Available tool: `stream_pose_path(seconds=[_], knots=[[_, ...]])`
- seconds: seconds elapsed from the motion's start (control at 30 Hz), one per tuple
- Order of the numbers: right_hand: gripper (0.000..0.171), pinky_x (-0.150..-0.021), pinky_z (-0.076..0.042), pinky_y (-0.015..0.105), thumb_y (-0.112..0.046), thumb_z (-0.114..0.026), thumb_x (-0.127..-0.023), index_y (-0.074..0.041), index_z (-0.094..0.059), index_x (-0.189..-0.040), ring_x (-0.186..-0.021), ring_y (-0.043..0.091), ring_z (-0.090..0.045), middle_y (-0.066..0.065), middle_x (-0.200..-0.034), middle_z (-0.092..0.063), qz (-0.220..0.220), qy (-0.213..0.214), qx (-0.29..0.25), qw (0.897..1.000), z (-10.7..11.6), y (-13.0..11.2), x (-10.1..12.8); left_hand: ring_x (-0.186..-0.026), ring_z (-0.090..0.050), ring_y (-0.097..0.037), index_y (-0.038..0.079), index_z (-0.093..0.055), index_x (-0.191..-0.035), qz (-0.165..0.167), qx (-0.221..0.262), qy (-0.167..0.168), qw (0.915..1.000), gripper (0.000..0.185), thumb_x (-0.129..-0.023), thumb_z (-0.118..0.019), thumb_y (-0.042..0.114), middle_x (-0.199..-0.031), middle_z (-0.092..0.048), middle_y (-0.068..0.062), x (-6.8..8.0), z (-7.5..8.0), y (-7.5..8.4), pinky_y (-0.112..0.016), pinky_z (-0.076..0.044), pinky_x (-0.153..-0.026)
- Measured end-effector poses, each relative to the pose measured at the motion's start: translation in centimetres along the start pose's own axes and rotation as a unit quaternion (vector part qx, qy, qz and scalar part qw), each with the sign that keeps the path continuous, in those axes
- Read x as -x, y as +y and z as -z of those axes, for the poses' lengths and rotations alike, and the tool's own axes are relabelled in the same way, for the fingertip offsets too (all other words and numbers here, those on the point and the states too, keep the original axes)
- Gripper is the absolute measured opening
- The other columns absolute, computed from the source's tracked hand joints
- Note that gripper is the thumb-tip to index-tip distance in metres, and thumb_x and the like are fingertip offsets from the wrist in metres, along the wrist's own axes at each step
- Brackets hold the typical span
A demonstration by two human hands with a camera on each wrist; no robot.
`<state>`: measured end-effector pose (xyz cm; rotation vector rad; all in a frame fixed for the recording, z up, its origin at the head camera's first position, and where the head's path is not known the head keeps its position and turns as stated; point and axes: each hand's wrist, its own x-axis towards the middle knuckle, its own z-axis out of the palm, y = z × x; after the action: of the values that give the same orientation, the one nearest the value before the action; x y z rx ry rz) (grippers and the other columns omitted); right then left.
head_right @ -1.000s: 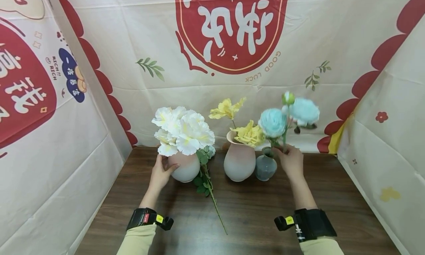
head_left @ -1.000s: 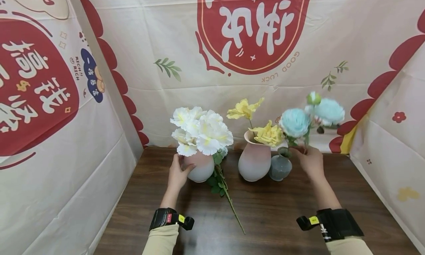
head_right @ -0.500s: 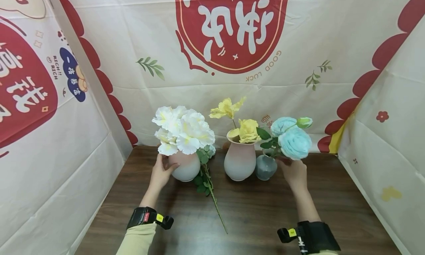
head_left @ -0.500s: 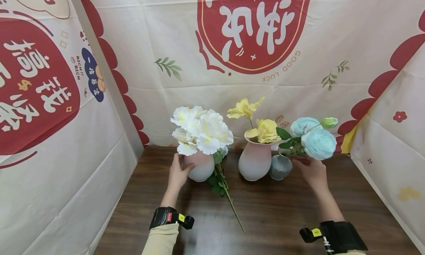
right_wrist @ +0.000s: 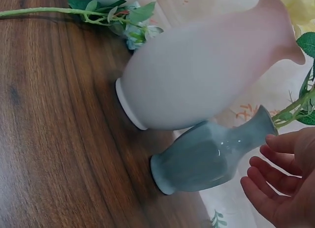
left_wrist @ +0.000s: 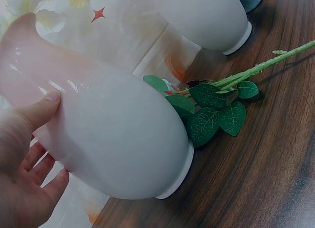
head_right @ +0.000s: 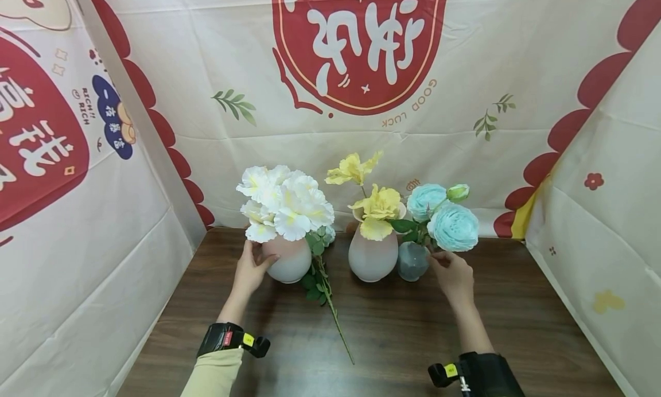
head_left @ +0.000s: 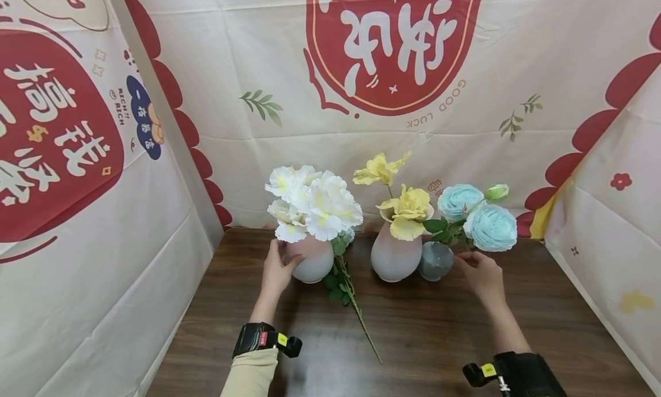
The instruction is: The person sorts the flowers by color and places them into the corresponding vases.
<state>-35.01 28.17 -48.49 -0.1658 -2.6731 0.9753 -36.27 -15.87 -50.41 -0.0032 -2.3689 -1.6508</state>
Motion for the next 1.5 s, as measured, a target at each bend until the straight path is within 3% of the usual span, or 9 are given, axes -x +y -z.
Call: stream_pose_path(seconds=[0.17,0.33,0.57,0.87,1.2,1.5], knots=[[0.034,-0.057,-0.045,0.027,-0.032,-0.057,-0.094,-0.001,-0.068,-0.104,-0.070,0.015,-0.057,0.017,-0.092,-0.069,-0.010,-0.025,-0.003,1.000,-0.3,-0.1,0.0,-0.132,-0.041,-0.035,0.007,-0.039,-0.129,-0.006,-0.001,0.003,1.0000,0.059,-0.082,-0.073,0.018,-0.140,-0.043,-0.019,0.1,0.0,0.1,-0.048,-0.036,-0.106],[0.038,-0.059,-0.045,0.027,-0.034,-0.056,-0.094,0.000,-0.066,-0.106,-0.076,0.018,-0.060,0.018,-0.094,-0.068,-0.024,-0.064,-0.016,0.998,-0.9,-0.4,0.3,-0.130,-0.042,-0.035,0.007,-0.040,-0.128,-0.005,-0.002,0.003,1.0000,0.059,-0.082,-0.074,0.019,-0.139,-0.044,-0.019,0.1,0.0,0.1,-0.049,-0.037,-0.106],[0.037,-0.059,-0.048,0.028,-0.032,-0.057,-0.094,0.001,-0.065,-0.106,-0.077,0.026,-0.066,0.016,-0.088,-0.069,-0.008,-0.092,-0.032,0.995,-2.5,-0.9,0.9,-0.130,-0.044,-0.034,0.007,-0.040,-0.129,-0.005,-0.004,0.004,1.0000,0.060,-0.082,-0.074,0.021,-0.139,-0.045,-0.018,0.1,0.0,-0.1,-0.049,-0.038,-0.105],[0.035,-0.063,-0.051,0.026,-0.034,-0.059,-0.093,-0.002,-0.066,-0.104,-0.074,0.014,-0.064,0.011,-0.088,-0.069,-0.027,-0.138,-0.057,0.988,-4.5,-1.6,1.5,-0.131,-0.043,-0.033,0.007,-0.039,-0.129,-0.003,-0.005,0.002,1.0000,0.058,-0.083,-0.073,0.020,-0.139,-0.045,-0.018,0.0,0.0,-0.2,-0.049,-0.037,-0.106],[0.025,-0.068,-0.057,0.033,-0.020,-0.060,-0.093,0.003,-0.065,-0.101,-0.083,0.029,-0.067,0.016,-0.091,-0.068,-0.043,-0.156,-0.116,0.980,-6.5,-2.7,2.0,-0.131,-0.042,-0.033,0.008,-0.039,-0.129,0.004,-0.005,0.003,1.0000,0.058,-0.083,-0.073,0.020,-0.140,-0.045,-0.017,0.0,0.0,0.0,-0.047,-0.036,-0.107],[0.024,-0.066,-0.056,0.031,-0.020,-0.062,-0.091,0.002,-0.065,-0.100,-0.079,0.023,-0.067,0.017,-0.091,-0.068,-0.040,-0.171,-0.114,0.978,-7.6,-3.5,2.2,-0.132,-0.041,-0.032,0.009,-0.039,-0.129,0.011,-0.005,0.000,0.9999,0.058,-0.084,-0.072,0.021,-0.140,-0.044,-0.016,0.0,-0.1,-0.1,-0.047,-0.036,-0.107]])
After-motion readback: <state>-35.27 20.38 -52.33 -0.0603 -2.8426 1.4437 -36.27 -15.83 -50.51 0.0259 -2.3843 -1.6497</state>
